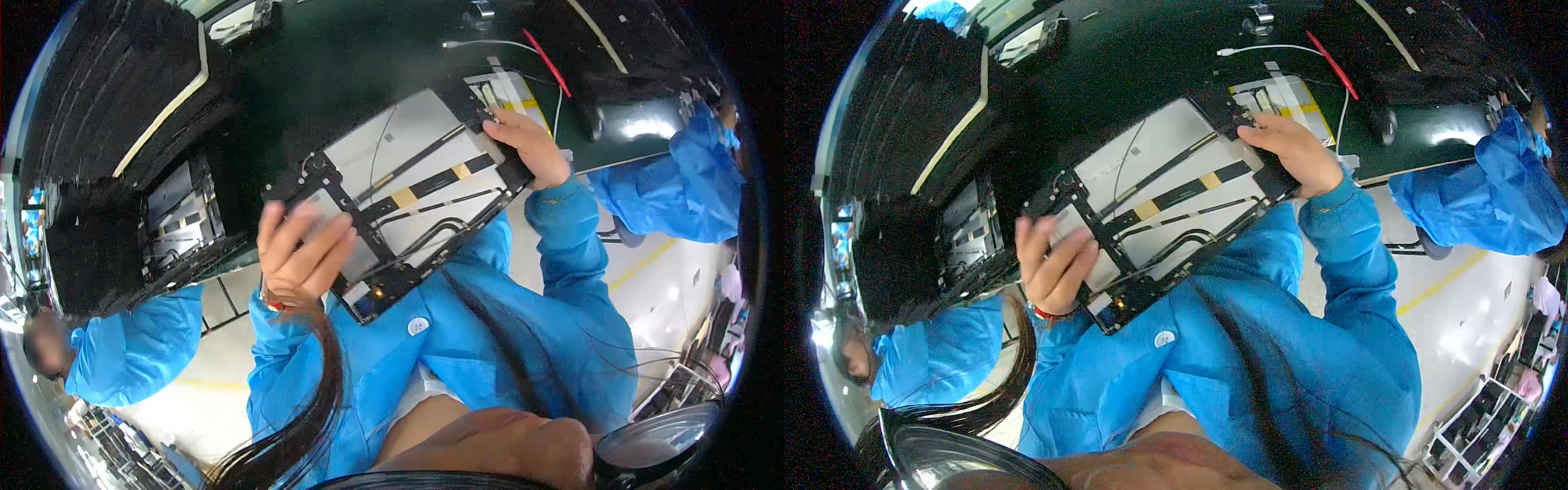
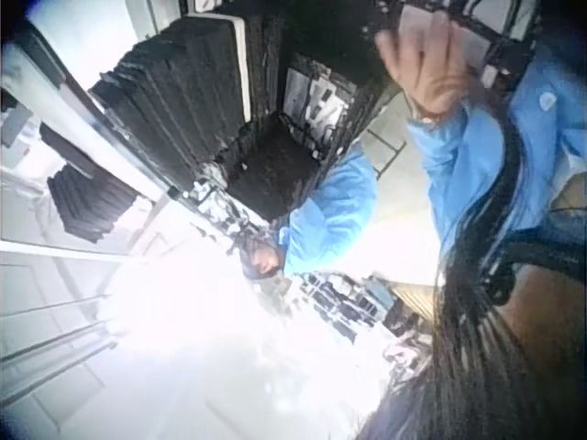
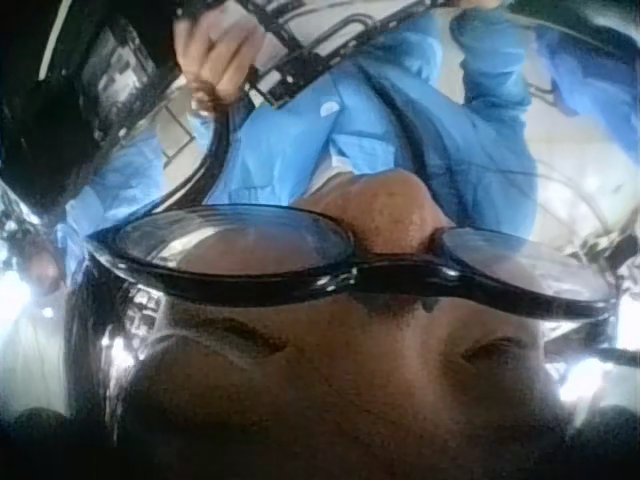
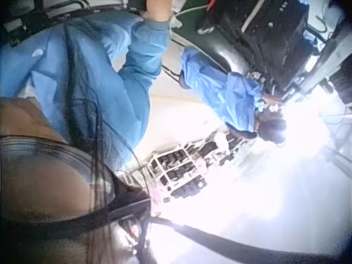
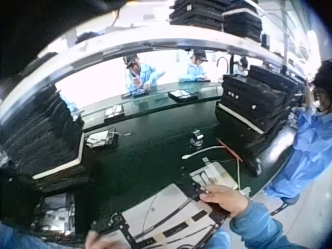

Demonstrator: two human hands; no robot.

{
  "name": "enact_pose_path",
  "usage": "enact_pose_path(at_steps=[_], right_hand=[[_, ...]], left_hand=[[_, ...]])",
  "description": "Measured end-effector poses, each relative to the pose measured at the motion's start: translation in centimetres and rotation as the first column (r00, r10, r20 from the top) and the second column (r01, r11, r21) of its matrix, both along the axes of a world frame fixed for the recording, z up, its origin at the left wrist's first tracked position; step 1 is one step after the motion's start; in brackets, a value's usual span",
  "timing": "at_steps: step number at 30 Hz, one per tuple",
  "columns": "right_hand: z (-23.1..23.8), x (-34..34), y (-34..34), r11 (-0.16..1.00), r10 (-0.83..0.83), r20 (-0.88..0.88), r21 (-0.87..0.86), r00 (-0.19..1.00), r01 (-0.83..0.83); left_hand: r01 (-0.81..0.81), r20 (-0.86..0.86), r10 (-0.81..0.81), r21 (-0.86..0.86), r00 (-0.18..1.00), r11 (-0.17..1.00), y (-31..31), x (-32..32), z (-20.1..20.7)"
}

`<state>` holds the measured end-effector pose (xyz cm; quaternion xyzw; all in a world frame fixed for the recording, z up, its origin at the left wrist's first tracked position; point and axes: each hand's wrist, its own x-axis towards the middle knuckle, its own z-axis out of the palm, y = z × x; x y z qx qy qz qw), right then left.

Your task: Testing tablet display functionality and assembling internal hardware components on an electronics production line.

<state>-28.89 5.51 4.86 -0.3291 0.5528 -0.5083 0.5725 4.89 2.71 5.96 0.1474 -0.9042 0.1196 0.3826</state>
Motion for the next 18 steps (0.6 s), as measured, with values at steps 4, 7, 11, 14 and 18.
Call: enact_pose_path(at_steps=[4,7,11,14,18], right_hand=[[0.1,0.0,-1.1,0.817,-0.184,-0.63,-0.525,0.754,-0.239],[4.4,1.0,-0.4,0.533,0.1,-0.911,-0.291,0.401,-0.794],[5.2,1.5,-1.3,0.509,0.125,-0.934,-0.228,0.333,-0.83],[5.5,1.8,-1.4,0.48,0.1,-0.952,-0.21,0.291,-0.852],[5.4,1.6,-1.8,0.423,0.003,-0.961,-0.249,0.276,-0.871]], left_hand=[[0.124,-0.003,-0.124,0.02,0.992,0.992,-0.9,-0.5,0.7],[0.149,0.03,-0.149,-0.007,0.988,0.989,-0.8,-0.5,0.8],[0.155,0.077,-0.155,0.003,0.985,0.988,-0.5,-1.1,1.2],[0.179,0.077,-0.179,0.008,0.981,0.984,-0.8,-1.4,1.3],[0.191,0.036,-0.191,-0.001,0.981,0.982,-1.0,-1.5,0.9]])
